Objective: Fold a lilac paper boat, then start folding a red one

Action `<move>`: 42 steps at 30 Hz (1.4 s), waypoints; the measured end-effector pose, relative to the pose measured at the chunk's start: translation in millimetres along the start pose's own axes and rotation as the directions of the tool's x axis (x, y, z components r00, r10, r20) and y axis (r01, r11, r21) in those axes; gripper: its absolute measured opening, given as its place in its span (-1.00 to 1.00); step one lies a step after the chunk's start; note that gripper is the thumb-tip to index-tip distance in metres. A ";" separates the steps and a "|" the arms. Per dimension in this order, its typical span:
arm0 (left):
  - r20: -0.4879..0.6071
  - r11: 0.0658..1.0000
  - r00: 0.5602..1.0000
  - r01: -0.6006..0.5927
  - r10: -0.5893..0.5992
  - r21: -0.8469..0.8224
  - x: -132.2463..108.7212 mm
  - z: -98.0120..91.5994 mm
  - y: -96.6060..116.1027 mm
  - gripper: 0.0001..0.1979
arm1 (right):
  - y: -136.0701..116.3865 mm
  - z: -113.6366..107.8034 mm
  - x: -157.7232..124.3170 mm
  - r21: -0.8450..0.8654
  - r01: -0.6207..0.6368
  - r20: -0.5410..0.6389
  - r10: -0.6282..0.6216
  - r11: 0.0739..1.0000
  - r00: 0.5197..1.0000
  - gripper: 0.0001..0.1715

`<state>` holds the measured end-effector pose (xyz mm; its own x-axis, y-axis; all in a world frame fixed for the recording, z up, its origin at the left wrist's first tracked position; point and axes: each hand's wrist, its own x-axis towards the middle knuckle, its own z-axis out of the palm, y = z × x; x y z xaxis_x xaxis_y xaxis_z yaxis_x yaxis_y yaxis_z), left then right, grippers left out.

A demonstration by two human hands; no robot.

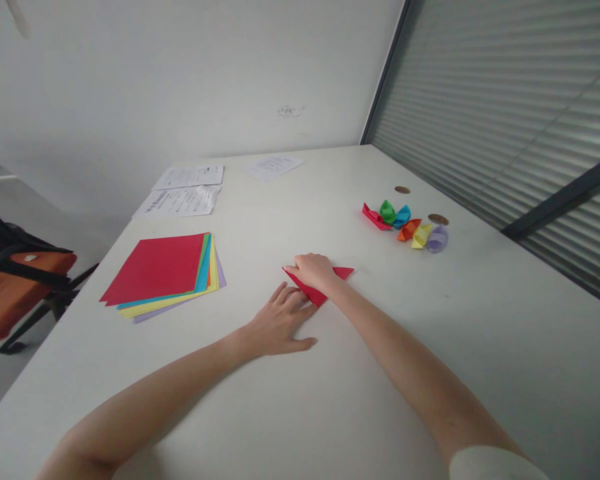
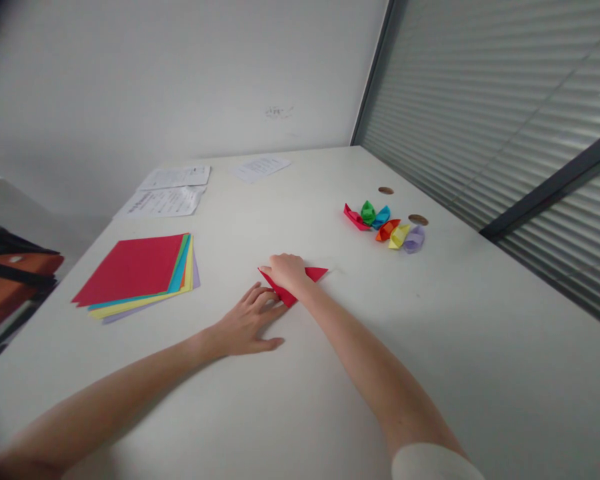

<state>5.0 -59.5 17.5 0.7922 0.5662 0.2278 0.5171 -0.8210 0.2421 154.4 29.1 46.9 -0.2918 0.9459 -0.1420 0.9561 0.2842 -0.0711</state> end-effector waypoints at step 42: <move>0.031 0.989 0.996 0.079 -0.083 0.123 -2.4 -3.9 7.3 -0.36 | 4.3 8.7 4.8 0.081 -0.035 -0.049 0.039 0.996 0.998 -0.38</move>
<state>5.6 -66.6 22.4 0.7561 0.6299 0.1776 0.6139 -0.7767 0.1414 156.9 33.5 37.3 -0.2522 0.9629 -0.0965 0.9605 0.2370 -0.1457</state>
